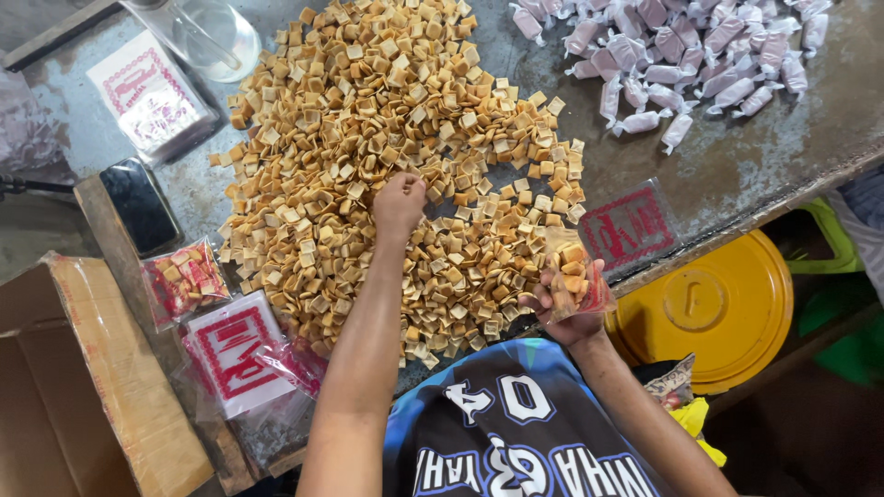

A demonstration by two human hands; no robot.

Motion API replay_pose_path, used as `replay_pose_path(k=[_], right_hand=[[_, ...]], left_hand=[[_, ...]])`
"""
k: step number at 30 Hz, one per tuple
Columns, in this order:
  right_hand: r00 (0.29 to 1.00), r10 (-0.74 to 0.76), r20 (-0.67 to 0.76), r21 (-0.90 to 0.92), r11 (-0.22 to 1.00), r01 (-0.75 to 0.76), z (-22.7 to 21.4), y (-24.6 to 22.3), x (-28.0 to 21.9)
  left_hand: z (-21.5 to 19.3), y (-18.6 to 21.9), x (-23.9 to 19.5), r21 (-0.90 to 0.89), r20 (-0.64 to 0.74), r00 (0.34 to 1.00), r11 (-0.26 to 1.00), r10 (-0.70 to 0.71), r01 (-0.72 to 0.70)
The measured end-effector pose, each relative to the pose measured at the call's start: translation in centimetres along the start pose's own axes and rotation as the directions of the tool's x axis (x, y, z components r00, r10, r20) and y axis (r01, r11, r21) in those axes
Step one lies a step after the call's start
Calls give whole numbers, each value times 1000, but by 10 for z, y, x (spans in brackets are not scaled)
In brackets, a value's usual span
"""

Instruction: The person scoops small square crackers from a large pile on a table into clear plastic bags. They then place the filled bags into a cardboard box. The person repeats this process multiple times.

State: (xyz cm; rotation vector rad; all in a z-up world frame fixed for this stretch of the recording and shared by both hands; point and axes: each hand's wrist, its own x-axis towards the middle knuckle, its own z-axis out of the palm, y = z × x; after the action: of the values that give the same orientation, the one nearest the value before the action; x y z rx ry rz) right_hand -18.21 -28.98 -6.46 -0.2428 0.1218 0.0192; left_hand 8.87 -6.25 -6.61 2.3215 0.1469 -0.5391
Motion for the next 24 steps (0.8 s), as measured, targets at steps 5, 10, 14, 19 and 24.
replay_pose_path(k=[5,10,14,19,24], right_hand=[[1000,-23,9,23,999,23,18,-3,-2],[1000,-15,13,28,1000,14,12,-4,-2],[1000,-10,11,28,1000,9,1,-3,-3],[1000,-5,4,32,999,5,-12,-1,-4],[1000,6,5,31,1000,-6,-6,-2,-1]], left_hand=[[-7,15,-17,215,-64,933,918,353,-332],[-28,45,-33,303,153,969,924,196,-235],[-24,28,-28,-179,49,994,980,96,-86],[-55,30,-56,-930,246,969,285,11,233],[-59,64,-76,-865,305,952,413,-22,286]])
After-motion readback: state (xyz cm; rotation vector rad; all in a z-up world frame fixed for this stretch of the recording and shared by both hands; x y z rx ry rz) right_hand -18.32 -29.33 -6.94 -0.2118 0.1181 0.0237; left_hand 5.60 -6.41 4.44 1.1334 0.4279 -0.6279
